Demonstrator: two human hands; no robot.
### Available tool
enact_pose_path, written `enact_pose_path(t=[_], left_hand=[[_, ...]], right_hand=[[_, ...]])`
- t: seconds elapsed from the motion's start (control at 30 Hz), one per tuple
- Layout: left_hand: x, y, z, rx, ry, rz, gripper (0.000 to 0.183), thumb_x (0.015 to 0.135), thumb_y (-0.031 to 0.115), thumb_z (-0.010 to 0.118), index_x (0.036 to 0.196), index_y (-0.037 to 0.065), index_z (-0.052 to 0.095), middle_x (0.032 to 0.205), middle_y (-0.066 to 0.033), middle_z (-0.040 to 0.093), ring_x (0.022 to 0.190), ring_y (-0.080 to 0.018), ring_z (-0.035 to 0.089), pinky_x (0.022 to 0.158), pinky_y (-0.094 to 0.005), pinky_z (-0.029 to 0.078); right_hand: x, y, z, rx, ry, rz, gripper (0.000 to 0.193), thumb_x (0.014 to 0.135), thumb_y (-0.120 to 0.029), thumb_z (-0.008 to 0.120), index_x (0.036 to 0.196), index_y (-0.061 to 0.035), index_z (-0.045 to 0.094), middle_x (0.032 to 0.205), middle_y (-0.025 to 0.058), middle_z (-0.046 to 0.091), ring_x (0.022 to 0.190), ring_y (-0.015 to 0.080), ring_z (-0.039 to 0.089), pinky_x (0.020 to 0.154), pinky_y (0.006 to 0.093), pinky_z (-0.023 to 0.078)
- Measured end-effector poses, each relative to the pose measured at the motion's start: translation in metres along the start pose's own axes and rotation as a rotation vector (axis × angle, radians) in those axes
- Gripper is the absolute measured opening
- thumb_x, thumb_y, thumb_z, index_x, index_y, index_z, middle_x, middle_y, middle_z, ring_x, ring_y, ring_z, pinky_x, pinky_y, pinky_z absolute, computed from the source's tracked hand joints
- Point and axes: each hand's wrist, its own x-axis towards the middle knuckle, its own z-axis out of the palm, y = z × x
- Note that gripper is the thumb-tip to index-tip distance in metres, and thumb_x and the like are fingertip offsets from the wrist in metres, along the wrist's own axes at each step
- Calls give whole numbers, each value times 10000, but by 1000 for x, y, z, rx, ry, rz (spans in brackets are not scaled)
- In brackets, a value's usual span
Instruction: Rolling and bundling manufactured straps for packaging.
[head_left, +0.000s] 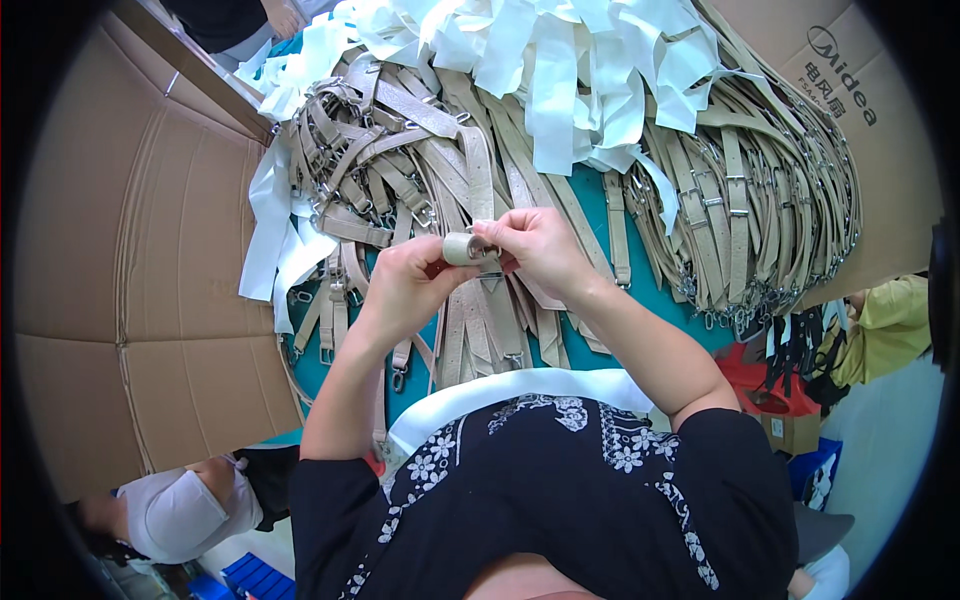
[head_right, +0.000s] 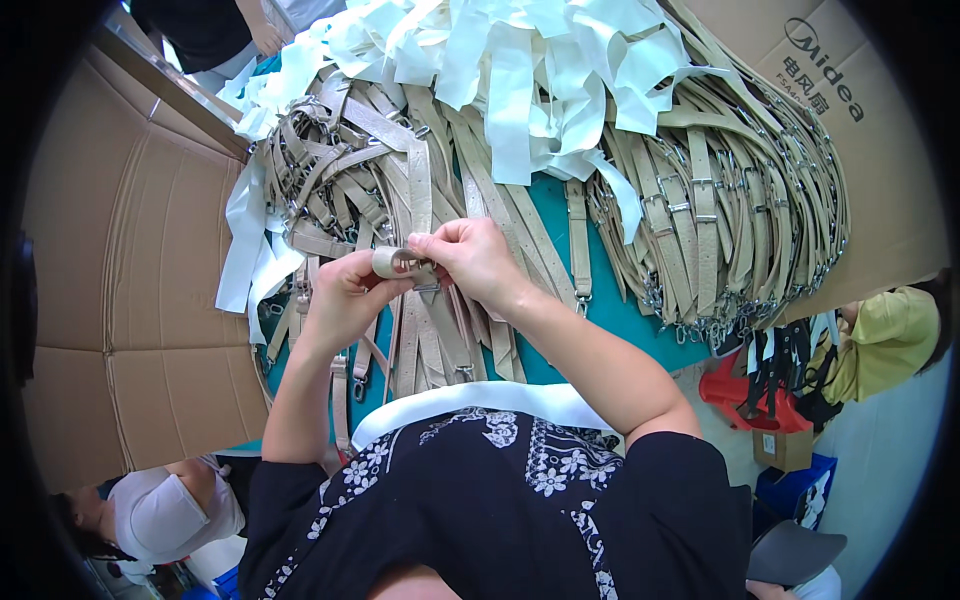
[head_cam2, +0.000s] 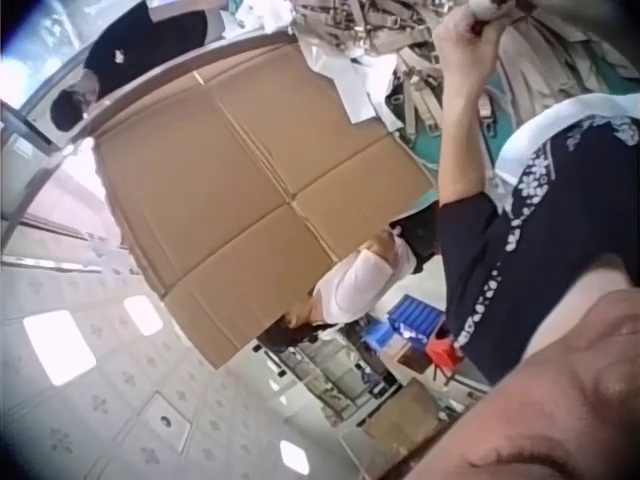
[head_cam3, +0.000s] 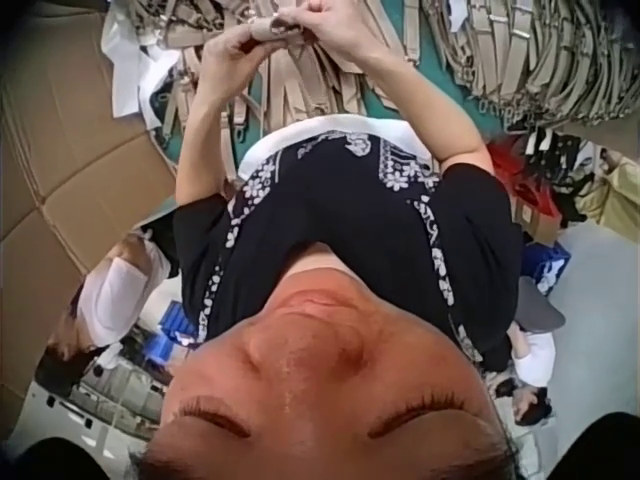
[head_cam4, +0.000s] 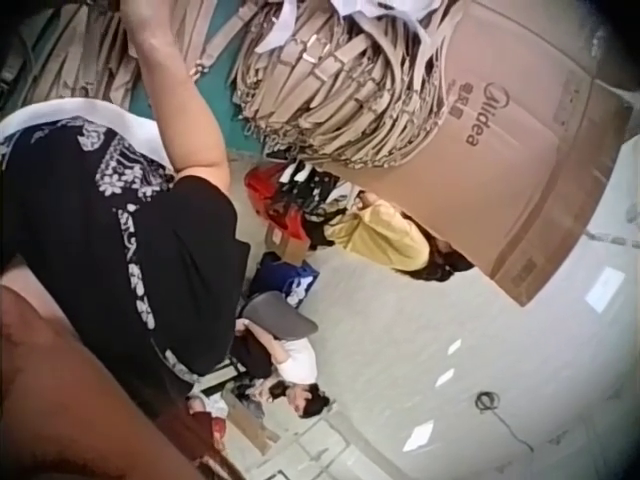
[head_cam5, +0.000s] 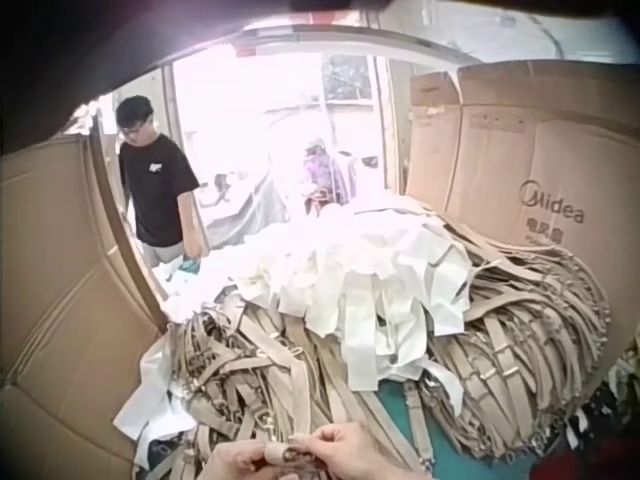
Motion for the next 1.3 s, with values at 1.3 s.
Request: enact_pose_path(t=[1.3], left_hand=[[247, -110, -5, -1348, 642, -470, 227, 885, 50, 323, 1051, -74, 415, 959, -172, 523, 805, -287, 566, 725, -404, 503]], right_hand=[[-180, -126, -147, -1117, 385, -121, 480, 584, -113, 735, 1021, -12, 562, 794, 97, 571, 735, 184, 555, 693, 289, 439]])
